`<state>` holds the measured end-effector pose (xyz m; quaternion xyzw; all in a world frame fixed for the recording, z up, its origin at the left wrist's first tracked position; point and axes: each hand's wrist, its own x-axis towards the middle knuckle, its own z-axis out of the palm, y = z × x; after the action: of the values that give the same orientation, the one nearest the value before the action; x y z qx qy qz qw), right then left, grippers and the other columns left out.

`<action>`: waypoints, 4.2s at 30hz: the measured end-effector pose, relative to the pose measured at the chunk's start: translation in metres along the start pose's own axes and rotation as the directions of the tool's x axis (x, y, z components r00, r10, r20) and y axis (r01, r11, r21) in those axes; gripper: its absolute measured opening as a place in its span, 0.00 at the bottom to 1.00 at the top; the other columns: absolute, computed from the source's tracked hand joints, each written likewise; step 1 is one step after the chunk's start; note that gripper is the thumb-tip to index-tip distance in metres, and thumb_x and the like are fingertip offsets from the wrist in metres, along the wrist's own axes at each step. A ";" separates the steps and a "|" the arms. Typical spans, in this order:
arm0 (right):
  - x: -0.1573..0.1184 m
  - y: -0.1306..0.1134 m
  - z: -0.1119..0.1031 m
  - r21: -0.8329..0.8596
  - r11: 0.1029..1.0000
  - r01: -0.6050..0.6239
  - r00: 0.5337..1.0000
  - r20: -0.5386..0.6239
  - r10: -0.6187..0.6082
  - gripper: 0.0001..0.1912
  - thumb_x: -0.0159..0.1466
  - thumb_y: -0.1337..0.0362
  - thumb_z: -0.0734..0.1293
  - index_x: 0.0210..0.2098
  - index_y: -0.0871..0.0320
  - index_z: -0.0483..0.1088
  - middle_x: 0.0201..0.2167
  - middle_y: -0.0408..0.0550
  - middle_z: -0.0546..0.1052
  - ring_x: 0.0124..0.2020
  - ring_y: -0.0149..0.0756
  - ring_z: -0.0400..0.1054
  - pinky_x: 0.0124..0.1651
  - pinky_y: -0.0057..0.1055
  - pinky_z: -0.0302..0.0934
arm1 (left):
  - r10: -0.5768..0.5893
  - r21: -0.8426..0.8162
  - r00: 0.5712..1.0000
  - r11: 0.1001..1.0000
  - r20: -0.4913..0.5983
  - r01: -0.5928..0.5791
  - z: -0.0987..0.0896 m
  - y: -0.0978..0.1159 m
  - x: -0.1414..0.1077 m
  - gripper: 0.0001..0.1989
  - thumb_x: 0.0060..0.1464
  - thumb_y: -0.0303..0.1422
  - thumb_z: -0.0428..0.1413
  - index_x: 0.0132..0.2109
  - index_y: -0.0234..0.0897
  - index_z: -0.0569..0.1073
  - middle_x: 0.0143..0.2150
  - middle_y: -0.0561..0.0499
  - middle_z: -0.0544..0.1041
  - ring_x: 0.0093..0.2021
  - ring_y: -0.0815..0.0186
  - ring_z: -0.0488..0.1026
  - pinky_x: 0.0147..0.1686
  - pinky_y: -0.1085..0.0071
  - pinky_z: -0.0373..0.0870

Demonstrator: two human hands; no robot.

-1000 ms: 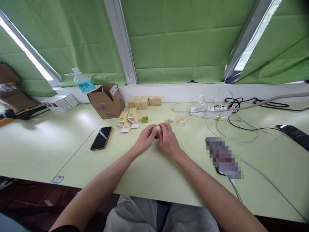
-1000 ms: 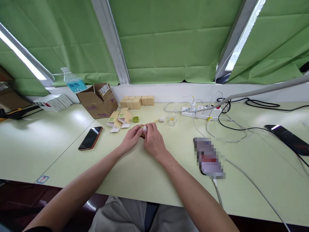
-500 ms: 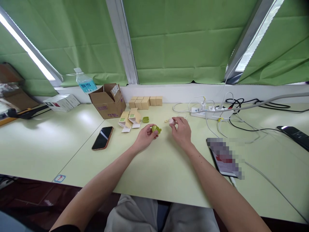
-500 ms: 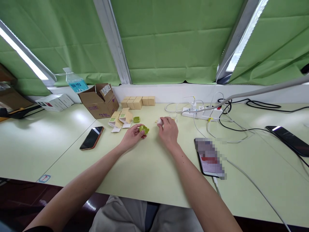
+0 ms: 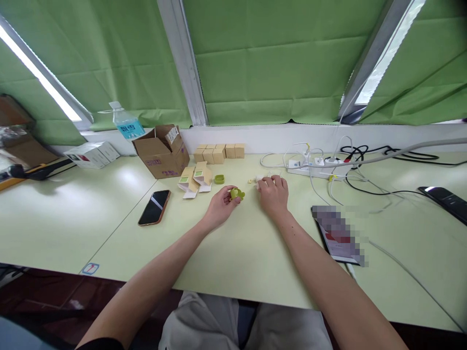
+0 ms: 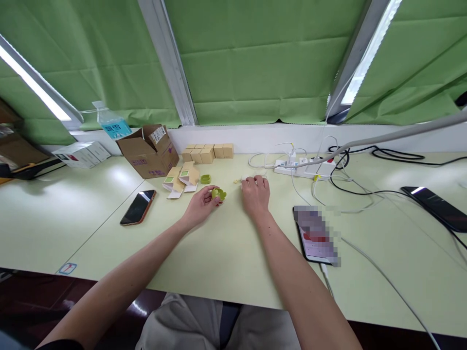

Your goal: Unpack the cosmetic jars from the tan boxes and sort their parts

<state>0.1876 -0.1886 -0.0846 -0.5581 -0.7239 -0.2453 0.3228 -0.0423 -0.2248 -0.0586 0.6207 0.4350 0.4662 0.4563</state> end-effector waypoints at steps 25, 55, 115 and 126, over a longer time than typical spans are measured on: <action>0.002 -0.047 -0.055 0.449 0.867 0.215 0.955 -0.282 -0.091 0.08 0.72 0.68 0.68 0.41 0.53 0.80 0.36 0.48 0.79 0.43 0.42 0.68 0.48 0.42 0.57 | 0.052 -0.246 0.981 0.969 0.187 -0.005 -0.013 0.013 -0.006 0.32 0.55 0.41 0.74 0.62 0.38 0.75 0.54 0.40 0.84 0.56 0.55 0.82 0.61 0.55 0.76; 0.002 -0.058 -0.053 0.225 0.934 0.279 0.960 -0.101 -0.262 0.08 0.72 0.72 0.66 0.41 0.58 0.78 0.40 0.53 0.80 0.47 0.47 0.63 0.48 0.42 0.53 | 0.021 -0.074 0.989 0.997 0.147 -0.010 -0.007 0.016 -0.010 0.31 0.53 0.42 0.73 0.61 0.36 0.80 0.33 0.52 0.77 0.37 0.64 0.77 0.43 0.65 0.78; -0.001 -0.032 -0.040 0.481 0.876 -0.034 0.966 -0.209 0.153 0.08 0.75 0.65 0.64 0.40 0.53 0.73 0.36 0.50 0.78 0.42 0.45 0.68 0.45 0.39 0.63 | 0.249 0.854 0.963 0.475 0.099 -0.211 -0.060 0.025 0.029 0.19 0.62 0.34 0.66 0.59 0.40 0.80 0.47 0.39 0.84 0.63 0.42 0.71 0.64 0.44 0.67; -0.003 -0.031 -0.039 0.484 0.871 -0.085 0.980 -0.117 0.161 0.09 0.76 0.65 0.62 0.40 0.53 0.73 0.38 0.51 0.80 0.43 0.45 0.69 0.47 0.39 0.63 | 0.102 0.680 0.995 0.729 0.001 -0.075 -0.065 0.002 0.041 0.20 0.59 0.36 0.65 0.58 0.42 0.79 0.47 0.48 0.84 0.42 0.59 0.79 0.46 0.63 0.77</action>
<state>0.1660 -0.2261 -0.0605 -0.4862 -0.6979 -0.0808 0.5196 -0.0976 -0.1756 -0.0394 0.7556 0.5534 0.3078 0.1677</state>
